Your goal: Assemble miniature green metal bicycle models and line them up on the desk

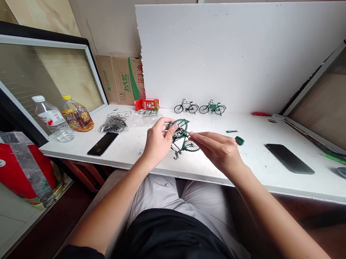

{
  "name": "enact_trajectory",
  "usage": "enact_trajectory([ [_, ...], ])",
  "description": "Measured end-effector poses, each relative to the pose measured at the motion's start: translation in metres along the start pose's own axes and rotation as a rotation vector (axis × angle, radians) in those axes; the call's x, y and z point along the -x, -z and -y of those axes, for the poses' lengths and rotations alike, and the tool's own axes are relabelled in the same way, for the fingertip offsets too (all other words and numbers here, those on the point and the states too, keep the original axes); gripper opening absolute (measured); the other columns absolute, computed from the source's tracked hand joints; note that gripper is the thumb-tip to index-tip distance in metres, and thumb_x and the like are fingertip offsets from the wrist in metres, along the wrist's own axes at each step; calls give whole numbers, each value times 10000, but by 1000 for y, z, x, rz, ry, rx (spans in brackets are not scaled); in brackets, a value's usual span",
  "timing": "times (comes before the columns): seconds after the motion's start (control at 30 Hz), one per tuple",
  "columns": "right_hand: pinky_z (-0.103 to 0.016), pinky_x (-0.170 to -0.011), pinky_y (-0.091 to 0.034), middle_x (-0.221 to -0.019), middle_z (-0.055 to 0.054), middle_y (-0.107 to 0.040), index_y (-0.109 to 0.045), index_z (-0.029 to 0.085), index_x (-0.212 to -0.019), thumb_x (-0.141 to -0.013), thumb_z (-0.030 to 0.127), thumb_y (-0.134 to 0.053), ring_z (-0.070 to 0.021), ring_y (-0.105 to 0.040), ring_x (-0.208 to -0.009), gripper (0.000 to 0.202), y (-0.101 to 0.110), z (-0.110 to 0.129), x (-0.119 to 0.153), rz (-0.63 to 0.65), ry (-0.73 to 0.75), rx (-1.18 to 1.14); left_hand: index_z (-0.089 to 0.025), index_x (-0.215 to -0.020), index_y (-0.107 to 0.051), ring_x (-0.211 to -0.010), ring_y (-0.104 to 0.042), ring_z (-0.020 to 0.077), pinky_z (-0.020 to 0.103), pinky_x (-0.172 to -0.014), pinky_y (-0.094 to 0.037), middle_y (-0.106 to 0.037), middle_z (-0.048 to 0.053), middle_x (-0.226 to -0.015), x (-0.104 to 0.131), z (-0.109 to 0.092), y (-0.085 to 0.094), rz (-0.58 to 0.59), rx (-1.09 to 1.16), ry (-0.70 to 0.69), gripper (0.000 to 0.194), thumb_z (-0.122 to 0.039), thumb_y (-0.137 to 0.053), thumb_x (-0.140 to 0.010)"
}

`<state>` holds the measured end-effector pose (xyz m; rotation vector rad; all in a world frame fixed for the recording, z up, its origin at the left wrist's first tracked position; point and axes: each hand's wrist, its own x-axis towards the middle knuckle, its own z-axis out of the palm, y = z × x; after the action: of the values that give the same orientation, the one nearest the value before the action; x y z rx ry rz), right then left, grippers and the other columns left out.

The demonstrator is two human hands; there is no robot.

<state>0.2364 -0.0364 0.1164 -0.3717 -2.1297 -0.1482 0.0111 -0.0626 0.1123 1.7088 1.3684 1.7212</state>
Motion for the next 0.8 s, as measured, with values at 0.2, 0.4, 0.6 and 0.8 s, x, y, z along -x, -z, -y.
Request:
enact_trajectory([
  [0.2,-274,-674,-621,-1005,-59,-832,-765,268,-1284,-1009,148,-681,-173,-778,-790,311,-3,-3,-2,-41,-3,11,-144,-1180,-705,-1051,-765,251,346,-918,-616,-795,148,-1136,2,-3,-6,9,149,91,438,-375,-862,-842],
  [0.4,-317,-664,-641,-944,-33,-835,-801,293,-1174,-987,174,-722,-197,-791,-783,236,-9,-7,-6,-179,-27,-48,-137,-1126,-748,-980,-780,244,328,-878,-628,-807,134,-1112,6,-5,-9,-13,142,66,382,-330,-865,-818],
  [0.6,-266,-600,-552,-861,-38,-798,-751,267,-1296,-1009,167,-689,-152,-722,-680,310,-6,-8,-2,-119,40,41,-169,-1209,-775,-1045,-773,249,338,-929,-622,-805,119,-1185,9,-7,-7,-96,-20,-63,356,-298,-809,-879],
  [0.8,-265,-571,-434,-739,-18,-680,-701,172,-1343,-1034,117,-635,-114,-576,-602,320,-4,-1,-1,-95,91,149,-184,-1157,-803,-955,-793,227,344,-925,-641,-828,91,-1108,12,-8,-6,-253,-232,-327,284,-180,-797,-874],
])
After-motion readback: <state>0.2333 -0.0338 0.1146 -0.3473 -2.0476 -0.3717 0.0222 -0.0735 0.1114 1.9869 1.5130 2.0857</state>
